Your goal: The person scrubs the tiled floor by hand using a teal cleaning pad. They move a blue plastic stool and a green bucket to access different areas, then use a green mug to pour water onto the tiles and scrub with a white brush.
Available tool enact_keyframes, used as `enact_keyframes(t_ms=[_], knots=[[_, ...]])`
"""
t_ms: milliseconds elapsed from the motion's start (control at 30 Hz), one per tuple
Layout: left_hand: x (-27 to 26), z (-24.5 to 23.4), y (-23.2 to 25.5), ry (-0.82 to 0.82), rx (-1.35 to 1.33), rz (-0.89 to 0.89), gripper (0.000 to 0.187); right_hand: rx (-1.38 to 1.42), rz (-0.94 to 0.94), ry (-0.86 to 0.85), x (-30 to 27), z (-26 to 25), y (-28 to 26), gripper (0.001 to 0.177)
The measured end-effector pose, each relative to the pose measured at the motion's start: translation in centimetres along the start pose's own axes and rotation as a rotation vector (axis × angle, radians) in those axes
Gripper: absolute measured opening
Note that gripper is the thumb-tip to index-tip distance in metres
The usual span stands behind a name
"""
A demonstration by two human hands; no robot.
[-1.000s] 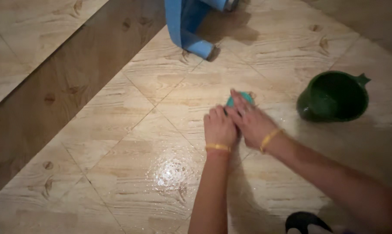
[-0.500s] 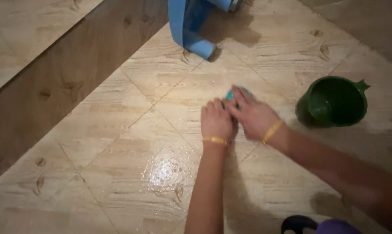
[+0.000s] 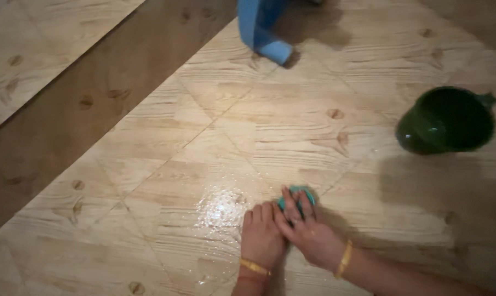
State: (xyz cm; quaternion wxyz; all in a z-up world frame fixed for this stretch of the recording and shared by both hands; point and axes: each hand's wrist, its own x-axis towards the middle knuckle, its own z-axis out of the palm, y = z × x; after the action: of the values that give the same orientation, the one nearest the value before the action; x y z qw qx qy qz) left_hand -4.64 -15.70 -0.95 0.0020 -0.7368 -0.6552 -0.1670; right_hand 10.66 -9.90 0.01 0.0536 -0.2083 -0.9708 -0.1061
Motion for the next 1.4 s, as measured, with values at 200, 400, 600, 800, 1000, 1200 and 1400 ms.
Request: enact_keyframes(t_ms=[200,400,600,800,1000,1200,1400], knots=[[6.3,-1.3,-6.7,0.13,0.053,-0.134,0.038,0.008,0.017,0.067,10.2,2.2,4.0,0.066],[12.2,-1.5,-13.1,0.246,0.151,-0.191,0.043,-0.1,0.022,0.163,19.2,3.0,7.5,0.064],[16.4,-0.8,-17.6,0.263,0.185,-0.331,0.041,-0.091,-0.006,0.191,25.7,3.8,10.0,0.059],[17.5,0.5,-18.0,0.179,0.252,-0.474,0.02,-0.074,-0.023,0.219,26.6,3.0,9.9,0.051],[10.3,-0.4,-13.7,0.207,0.137,-0.433,0.029,-0.299,-0.14,0.133,20.9,0.5,5.4,0.055],[-0.1,-4.0,-11.3,0.115,0.052,-0.365,0.037,-0.433,-0.303,0.052,16.5,-0.5,-1.8,0.062],[-6.0,-6.0,-12.7,0.091,0.112,-0.423,0.038,-0.428,-0.439,0.121,17.8,0.6,-7.0,0.058]])
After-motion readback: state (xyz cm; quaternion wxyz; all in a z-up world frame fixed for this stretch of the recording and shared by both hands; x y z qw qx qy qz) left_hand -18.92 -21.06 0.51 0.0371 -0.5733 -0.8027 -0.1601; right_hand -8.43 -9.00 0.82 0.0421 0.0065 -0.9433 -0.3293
